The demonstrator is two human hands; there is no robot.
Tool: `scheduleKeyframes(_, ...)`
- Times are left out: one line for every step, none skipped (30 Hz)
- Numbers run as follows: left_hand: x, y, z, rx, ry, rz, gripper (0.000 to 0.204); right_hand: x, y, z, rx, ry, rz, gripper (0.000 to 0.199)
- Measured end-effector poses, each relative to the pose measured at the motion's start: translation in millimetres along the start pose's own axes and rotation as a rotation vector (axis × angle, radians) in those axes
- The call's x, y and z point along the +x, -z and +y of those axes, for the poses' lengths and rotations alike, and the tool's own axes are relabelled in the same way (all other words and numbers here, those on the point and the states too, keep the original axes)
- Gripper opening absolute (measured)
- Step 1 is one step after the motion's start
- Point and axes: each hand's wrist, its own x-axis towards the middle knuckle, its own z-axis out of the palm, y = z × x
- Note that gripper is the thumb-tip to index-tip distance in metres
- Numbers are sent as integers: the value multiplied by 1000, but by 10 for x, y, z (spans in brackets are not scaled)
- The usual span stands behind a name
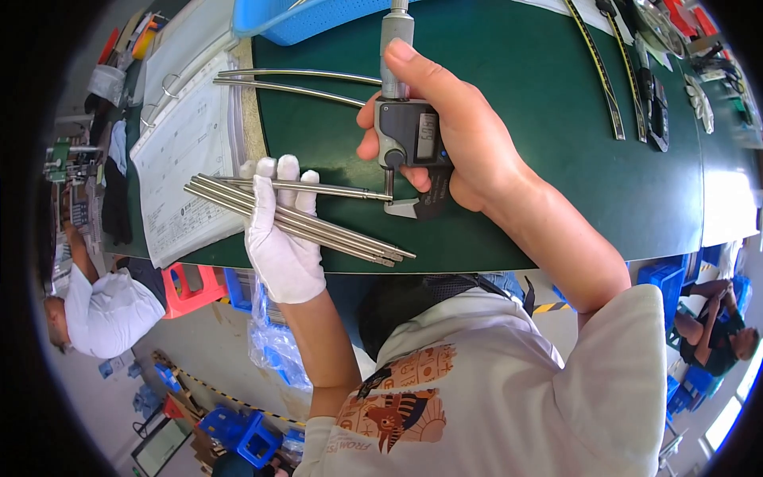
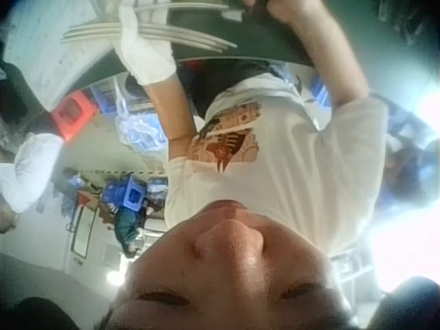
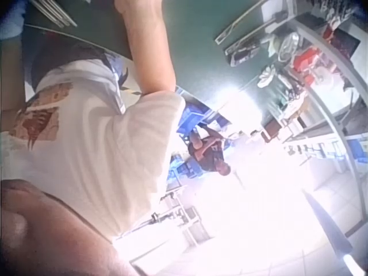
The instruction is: Measuring the diameter of metal rods with a micrometer and sorting them into storage bins.
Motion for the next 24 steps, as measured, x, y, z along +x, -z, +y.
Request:
scheduleKeyframes(0,1,4,-3,3,3,24,0,-5,-1,0,0,0,57)
scheduleKeyframes(0,1,7,-3,3,3,24,-2,-9,-2,1,0,6,57)
scheduleKeyframes(3,0,6,-7,6,0,25,-3,-10,-4,2,0,13,57)
scheduleKeyframes(6,-2,5,-10,8,-3,25,-3,3,-4,0,1,14,57)
scheduleKeyframes(5,-7,9,-12,9,-5,25,-3,28,-3,56,-16,-25,57)
scheduleKeyframes(1,-13,13,-6,13,10,25,-4,46,-3,112,-34,-64,58)
scheduleKeyframes(-3,-17,16,1,17,25,25,-1,36,-2,110,-32,-62,58)
scheduleKeyframes(-5,-17,18,-1,19,23,25,5,8,0,83,-31,-29,59)
scheduleKeyframes(-5,-13,21,-6,18,25,26,6,-12,3,56,-30,5,61)
scheduleKeyframes(-6,-13,21,-11,17,27,26,4,-21,3,55,-28,8,61)
scheduleKeyframes(-8,-16,18,-13,19,24,26,1,-27,3,35,-13,22,61)
scheduleKeyframes(-11,-18,20,-10,23,40,26,0,-30,3,16,2,32,60)
scheduleKeyframes(-12,-19,20,-8,27,56,25,-1,-26,5,15,3,33,60)
scheduleKeyframes(-12,-18,19,-8,27,55,25,-2,-21,9,20,0,24,61)
scheduleKeyframes(-12,-16,21,-10,26,47,25,-2,-21,9,26,-2,15,61)
scheduleKeyframes(-11,-13,22,-12,25,40,25,-2,-26,6,25,-2,14,61)
scheduleKeyframes(-5,-9,18,-13,24,40,25,-3,-34,4,6,2,30,61)
scheduleKeyframes(3,-4,14,-22,23,28,24,-5,-42,4,-13,6,46,61)
scheduleKeyframes(6,0,13,-31,22,16,24,-4,-43,7,-13,4,45,61)
scheduleKeyframes(3,1,16,-31,21,18,24,-2,-41,12,-12,15,34,61)
scheduleKeyframes(1,-6,19,-31,21,20,23,0,-39,13,-11,26,24,61)
scheduleKeyframes(-1,-10,20,-31,21,21,23,-2,-40,13,-12,25,24,61)
scheduleKeyframes(-2,-10,17,-32,21,22,23,-5,-42,13,18,8,16,60)
scheduleKeyframes(-1,-10,17,-32,19,19,23,-4,-44,12,49,-9,6,59)
